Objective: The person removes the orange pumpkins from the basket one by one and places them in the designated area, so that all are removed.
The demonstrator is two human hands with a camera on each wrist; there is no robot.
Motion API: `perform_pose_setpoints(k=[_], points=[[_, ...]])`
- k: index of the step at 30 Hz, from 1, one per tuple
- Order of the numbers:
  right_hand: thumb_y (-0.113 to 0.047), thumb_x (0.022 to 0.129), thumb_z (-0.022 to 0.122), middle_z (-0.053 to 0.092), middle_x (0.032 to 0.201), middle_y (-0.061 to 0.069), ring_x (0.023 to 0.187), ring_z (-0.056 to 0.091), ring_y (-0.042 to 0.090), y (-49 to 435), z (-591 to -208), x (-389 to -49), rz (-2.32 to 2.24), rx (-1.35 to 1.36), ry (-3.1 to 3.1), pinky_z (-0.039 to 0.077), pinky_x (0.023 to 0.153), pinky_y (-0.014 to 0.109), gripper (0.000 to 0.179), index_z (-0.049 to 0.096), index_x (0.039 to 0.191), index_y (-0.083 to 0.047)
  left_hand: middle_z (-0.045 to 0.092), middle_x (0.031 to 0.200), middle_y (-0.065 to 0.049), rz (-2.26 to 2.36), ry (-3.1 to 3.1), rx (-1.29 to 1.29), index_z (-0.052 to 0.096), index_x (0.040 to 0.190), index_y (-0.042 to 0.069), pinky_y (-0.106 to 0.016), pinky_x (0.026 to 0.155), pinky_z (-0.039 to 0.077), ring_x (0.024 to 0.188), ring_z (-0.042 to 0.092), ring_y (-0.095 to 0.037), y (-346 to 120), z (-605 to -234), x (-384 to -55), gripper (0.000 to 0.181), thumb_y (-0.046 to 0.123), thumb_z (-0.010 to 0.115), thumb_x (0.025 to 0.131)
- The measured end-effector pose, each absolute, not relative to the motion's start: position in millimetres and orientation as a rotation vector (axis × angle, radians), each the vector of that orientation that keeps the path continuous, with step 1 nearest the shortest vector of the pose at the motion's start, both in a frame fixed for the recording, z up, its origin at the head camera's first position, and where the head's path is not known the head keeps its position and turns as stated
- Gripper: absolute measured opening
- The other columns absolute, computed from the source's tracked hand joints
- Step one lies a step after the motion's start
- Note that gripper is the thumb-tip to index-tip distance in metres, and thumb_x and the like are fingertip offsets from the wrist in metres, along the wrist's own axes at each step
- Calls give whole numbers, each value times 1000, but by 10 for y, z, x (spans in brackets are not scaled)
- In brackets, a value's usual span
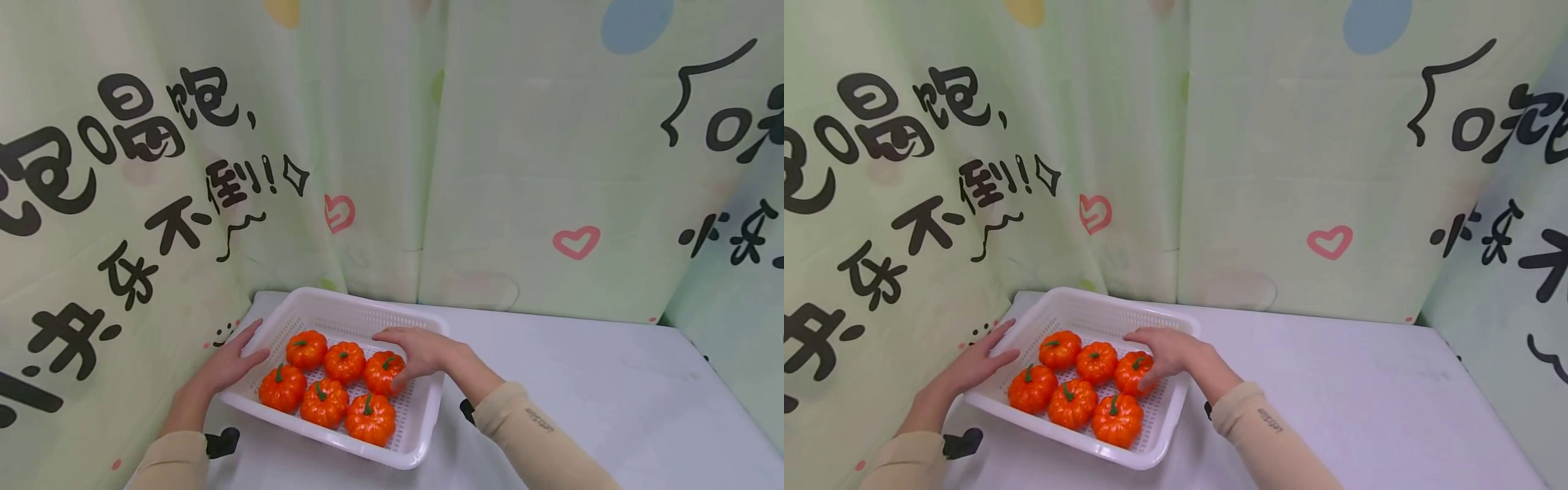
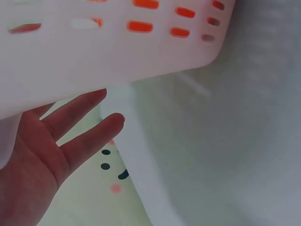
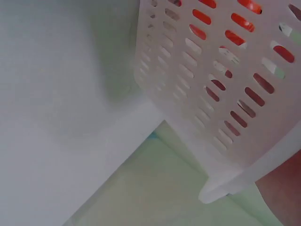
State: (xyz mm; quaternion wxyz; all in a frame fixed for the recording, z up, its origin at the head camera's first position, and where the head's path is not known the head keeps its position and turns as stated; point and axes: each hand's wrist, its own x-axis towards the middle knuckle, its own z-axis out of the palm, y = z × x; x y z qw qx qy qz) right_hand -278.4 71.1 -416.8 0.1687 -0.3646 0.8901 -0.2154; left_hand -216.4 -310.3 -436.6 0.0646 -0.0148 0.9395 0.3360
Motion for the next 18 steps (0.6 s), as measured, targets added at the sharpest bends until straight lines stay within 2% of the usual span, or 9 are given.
perform_pose_setpoints(k=[10, 18], points=[[-24, 74, 89, 54, 145, 1, 133, 48, 25, 605, -4210, -2805, -520, -1012, 2503, 41, 110, 47, 77, 57, 144, -19, 26, 157, -33, 1103, 2769, -43, 19, 161, 6, -66, 98, 45, 134, 37, -55, -3111, -4354, -2176, 78, 38, 57, 102], [-21, 72, 92, 59, 139, 1, 129, 51, 25, 556, -4230, -2814, -476, -995, 2485, 42, 110, 45, 77, 59, 142, -17, 28, 157, -31, 1201, 2715, -40, 20, 161, 9, -63, 98, 46, 132, 40, -51, -3117, -4367, -2171, 70, 26, 56, 103]])
